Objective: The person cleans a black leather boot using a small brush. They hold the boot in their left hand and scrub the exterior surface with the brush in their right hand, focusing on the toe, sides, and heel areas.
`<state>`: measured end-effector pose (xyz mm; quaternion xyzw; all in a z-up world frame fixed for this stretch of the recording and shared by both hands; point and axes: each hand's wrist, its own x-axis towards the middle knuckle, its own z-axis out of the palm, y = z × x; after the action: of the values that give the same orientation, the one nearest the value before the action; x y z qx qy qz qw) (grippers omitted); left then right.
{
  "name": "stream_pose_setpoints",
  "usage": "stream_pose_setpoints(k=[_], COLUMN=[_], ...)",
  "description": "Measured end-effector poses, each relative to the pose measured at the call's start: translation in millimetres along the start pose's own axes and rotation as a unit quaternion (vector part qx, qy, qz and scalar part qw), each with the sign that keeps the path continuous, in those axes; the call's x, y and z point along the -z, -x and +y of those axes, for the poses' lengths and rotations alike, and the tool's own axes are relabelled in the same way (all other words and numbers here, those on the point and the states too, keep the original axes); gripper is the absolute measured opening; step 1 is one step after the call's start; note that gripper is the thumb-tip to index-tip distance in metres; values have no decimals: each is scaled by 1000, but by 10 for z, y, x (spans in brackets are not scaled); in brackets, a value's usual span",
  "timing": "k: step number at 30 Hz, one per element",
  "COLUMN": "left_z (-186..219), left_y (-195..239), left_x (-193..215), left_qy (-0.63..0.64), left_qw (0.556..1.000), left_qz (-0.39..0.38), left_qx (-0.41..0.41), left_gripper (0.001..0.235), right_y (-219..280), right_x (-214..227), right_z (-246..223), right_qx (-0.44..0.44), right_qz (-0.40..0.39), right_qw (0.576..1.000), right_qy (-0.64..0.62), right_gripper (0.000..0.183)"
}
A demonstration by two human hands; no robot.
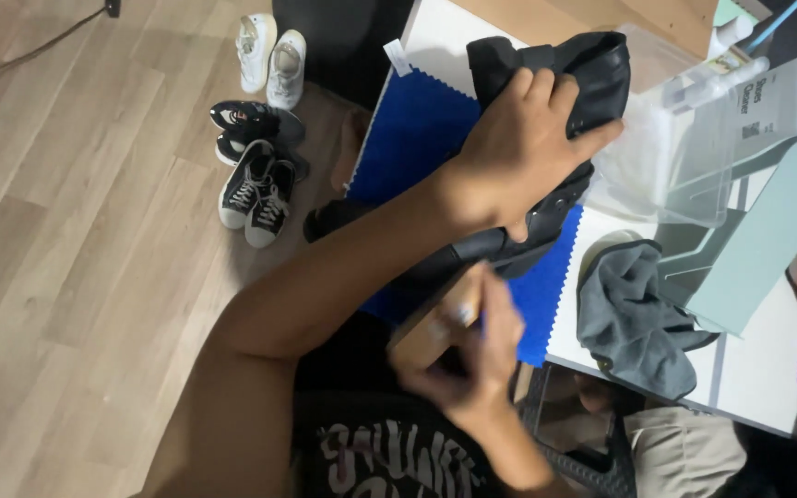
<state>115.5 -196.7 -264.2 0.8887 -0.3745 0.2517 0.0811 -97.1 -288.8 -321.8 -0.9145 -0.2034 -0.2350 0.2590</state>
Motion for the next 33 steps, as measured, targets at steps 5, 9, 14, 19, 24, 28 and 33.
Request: stream_pose_setpoints(k=[5, 9, 14, 19, 24, 28, 33], left_z=[-27, -9, -21, -13, 4, -6, 8], left_y=[10, 25, 52, 28, 43, 21, 35], left_x=[34, 59, 23, -25, -52, -62, -46], left_qy=[-11, -14, -35, -30, -26, -15, -19], left_qw=[1000, 1000, 999, 999, 999, 1000, 1000], left_qz=[-15, -24, -1, 10, 40, 20, 21], left_qx=[-6, -2, -2, 0, 4, 7, -1], left_gripper=[154, 156, 158, 159, 159, 158, 162], right_y=[81, 55, 138, 197, 341, 214, 185], right_x=[-44, -4, -86, -144, -260, -145, -60], right_z=[-62, -171, -214, -210, -53, 19, 42], right_qx=[17, 12, -20, -44, -60, -63, 54], right_qz=[-44, -62, -16, -17, 19, 50, -48], right_qw=[999, 998, 998, 999, 998, 997, 997], right_qy=[-19, 31, 57, 18, -31, 16, -13], right_gripper=[76, 79, 77, 77, 74, 83, 77])
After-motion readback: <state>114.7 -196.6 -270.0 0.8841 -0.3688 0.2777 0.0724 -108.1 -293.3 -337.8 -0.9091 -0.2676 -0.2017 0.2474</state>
